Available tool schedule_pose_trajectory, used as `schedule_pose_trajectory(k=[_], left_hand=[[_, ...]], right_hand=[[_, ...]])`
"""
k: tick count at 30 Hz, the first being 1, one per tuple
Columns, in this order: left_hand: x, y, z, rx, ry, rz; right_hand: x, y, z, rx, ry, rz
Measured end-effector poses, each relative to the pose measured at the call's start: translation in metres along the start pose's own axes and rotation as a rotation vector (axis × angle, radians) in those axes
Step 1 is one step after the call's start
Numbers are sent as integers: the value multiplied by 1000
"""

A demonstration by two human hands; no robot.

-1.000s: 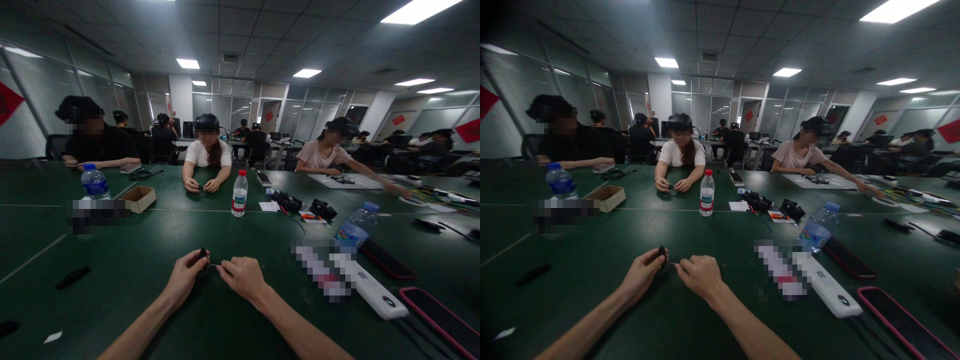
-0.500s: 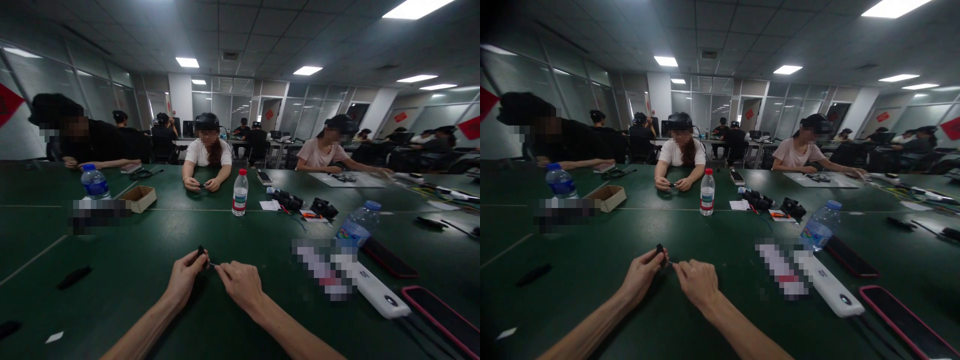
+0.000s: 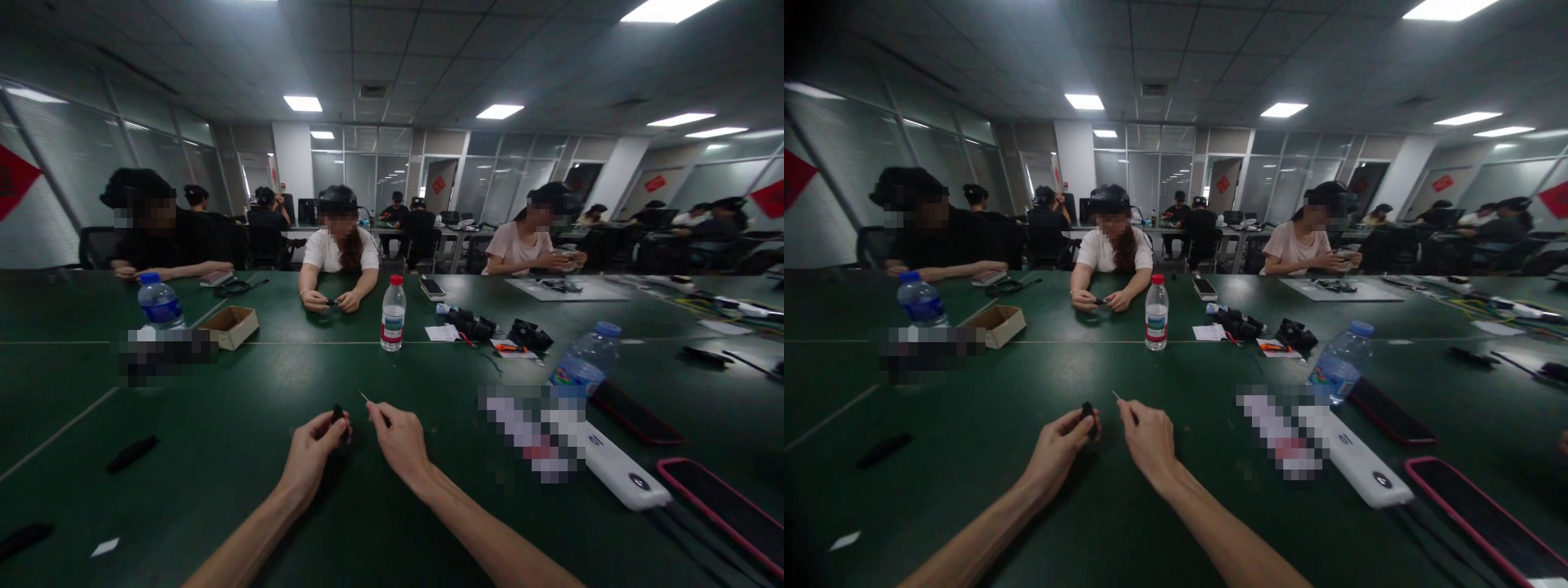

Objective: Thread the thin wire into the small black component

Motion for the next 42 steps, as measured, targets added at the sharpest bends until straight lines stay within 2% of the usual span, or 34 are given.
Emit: schedule_pose_trajectory(k=[5, 12, 20, 30, 39, 42], left_hand=[[-2, 1, 4, -56, -165, -25], [-2, 0, 6, -68, -224, -66], [-3, 4, 8, -133, -364, -114], [-1, 4, 5, -54, -208, -85], [3, 0, 8, -82, -170, -110], [2, 1, 7, -52, -136, -96]], right_hand=[[0, -5, -4, -71, -26, -76], [-7, -11, -11, -202, -117, -142], [-5, -10, -7, -203, -181, -166], [-6, -12, -7, -189, -206, -118], [-4, -16, -8, -297, -260, -104], [-3, -16, -9, -310, -297, -116]])
Point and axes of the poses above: each hand's wrist, its own y-axis towards the middle knuckle, its own x-axis out of the palm, z = x × y, the point moved 4 cm from there along y, towards the middle knuckle, and after that the axes turned 2 degrees about x, right-handed, at the moved point
